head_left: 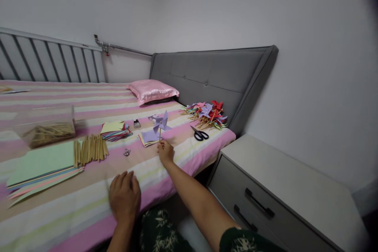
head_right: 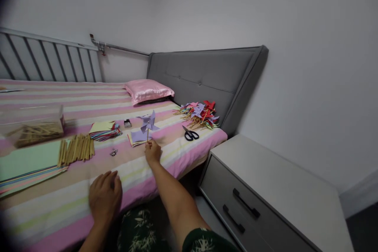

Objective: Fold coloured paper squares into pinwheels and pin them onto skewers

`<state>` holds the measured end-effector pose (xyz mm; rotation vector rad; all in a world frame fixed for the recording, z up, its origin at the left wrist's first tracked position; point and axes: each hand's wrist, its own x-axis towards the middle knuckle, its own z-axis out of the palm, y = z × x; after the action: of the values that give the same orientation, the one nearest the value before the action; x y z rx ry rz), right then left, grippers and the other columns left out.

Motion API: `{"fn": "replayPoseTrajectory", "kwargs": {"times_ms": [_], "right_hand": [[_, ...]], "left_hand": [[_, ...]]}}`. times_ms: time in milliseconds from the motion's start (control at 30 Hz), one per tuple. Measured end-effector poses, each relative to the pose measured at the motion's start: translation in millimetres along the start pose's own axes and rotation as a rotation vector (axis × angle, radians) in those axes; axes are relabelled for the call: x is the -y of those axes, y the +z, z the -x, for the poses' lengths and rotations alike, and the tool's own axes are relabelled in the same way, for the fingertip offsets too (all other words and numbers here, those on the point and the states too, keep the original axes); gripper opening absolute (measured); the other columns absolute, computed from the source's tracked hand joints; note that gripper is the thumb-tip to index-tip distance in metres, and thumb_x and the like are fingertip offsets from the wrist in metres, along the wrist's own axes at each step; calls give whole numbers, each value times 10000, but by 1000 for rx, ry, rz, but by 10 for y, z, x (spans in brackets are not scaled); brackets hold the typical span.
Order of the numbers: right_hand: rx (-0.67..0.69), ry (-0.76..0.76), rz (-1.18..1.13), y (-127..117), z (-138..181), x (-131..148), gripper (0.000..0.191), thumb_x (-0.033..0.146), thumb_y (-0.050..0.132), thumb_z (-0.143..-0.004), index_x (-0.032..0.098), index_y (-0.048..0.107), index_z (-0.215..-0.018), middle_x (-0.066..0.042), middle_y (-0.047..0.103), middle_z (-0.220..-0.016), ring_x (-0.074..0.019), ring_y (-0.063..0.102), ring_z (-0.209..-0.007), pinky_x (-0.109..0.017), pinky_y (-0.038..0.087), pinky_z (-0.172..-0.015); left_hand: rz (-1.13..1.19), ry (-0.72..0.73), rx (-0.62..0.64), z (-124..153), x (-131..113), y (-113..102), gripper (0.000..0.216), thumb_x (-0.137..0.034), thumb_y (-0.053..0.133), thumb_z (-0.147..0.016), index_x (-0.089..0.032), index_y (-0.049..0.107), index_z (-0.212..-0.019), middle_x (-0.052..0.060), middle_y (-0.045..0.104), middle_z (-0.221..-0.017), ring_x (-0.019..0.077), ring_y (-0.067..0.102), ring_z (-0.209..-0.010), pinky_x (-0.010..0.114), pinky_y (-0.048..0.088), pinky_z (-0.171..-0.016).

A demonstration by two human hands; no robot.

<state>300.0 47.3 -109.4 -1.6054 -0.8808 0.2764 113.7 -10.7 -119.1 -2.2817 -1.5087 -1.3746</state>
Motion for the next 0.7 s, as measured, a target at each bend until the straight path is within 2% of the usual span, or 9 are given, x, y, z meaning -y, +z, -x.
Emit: {"fn": "replayPoseTrajectory", "kwargs": {"times_ms": [200, 367, 600, 700], "right_hand": [[-23, -2, 22, 4, 2, -26, 133, 245, 504, -844, 202, 630, -845, 11, 686, -742, -113, 629, -578, -212, 474, -601], [-21, -5, 27, -1, 4, -14, 139, 234, 500, -845, 197, 634, -852, 2, 698, -763, -114, 634, -568, -209, 473, -581], [-24, -2, 29, 1, -4, -32, 141, 253, 504, -844, 209, 638, -850, 19, 695, -755, -104, 639, -569, -197, 469, -572], [-25, 8, 17, 3, -9, -31, 135, 251, 510, -840, 212, 639, -848, 22, 695, -747, -103, 638, -563, -194, 467, -563]], "left_hand": [[-36, 3, 35, 33, -65, -43, 321, -247, 408, -848, -99, 638, -1015, 178, 633, -1119, 299, 493, -1153, 414, 360, -998], [-19, -5, 30, 36, -59, -48, 302, -252, 411, -845, -128, 632, -1010, 157, 640, -1102, 285, 507, -1146, 403, 364, -999], [31, 23, -102, 55, -1, 70, 288, -244, 441, -822, -118, 660, -959, 151, 670, -1024, 288, 552, -1083, 427, 412, -962], [16, 44, -112, 64, 13, 96, 294, -230, 453, -819, -97, 670, -965, 171, 670, -1033, 292, 556, -1080, 431, 423, -954]]}}
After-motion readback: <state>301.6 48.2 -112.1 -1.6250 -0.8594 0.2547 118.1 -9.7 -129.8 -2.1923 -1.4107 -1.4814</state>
